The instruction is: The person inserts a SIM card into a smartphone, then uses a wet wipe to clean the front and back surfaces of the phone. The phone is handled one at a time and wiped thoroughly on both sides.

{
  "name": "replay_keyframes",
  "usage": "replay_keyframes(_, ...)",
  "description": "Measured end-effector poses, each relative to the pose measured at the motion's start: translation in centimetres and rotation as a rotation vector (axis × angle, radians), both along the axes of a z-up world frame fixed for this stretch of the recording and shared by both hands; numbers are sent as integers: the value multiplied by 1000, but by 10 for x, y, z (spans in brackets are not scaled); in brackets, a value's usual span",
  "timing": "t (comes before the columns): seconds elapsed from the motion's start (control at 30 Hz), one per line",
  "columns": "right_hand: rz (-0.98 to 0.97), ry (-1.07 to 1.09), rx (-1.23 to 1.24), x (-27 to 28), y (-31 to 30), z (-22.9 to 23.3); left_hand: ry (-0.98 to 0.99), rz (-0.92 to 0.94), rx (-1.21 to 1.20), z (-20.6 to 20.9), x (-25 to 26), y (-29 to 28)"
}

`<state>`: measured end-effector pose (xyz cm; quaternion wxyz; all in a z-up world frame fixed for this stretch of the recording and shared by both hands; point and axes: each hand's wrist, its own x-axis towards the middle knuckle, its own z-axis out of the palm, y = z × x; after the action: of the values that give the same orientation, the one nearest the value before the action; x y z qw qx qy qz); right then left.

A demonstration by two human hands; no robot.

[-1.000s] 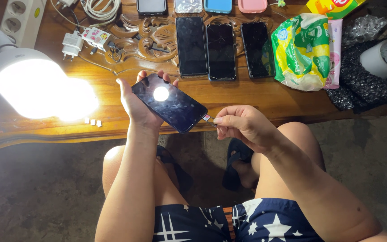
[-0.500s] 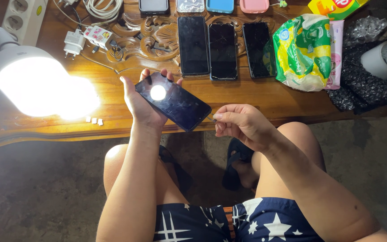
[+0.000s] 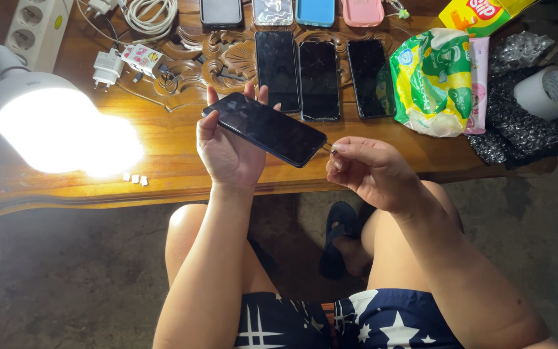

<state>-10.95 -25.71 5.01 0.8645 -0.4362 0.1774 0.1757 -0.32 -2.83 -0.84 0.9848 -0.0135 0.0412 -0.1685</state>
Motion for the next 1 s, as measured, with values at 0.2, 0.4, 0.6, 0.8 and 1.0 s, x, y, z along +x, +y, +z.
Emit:
replay_keyframes(0.2,33,-26,-65,0,-10,0,-65,-16,-23,1,0,-8)
replay_keyframes(0.4,58,-37,-126,-1,-11,-6,-60,-22,-45,6,-3,-4)
replay_keyframes(0.6,55,-4,-194,0,-4,-8,-107,-30,-7,10,-7,-2)
replay_keyframes(0.8,34,-68,-37,0,-4,-4,-55,-26,142,18,-10,-12)
replay_keyframes(1.0,-39,-59,50,-1,-14,5,-280,-116,-7,24,-19,-13)
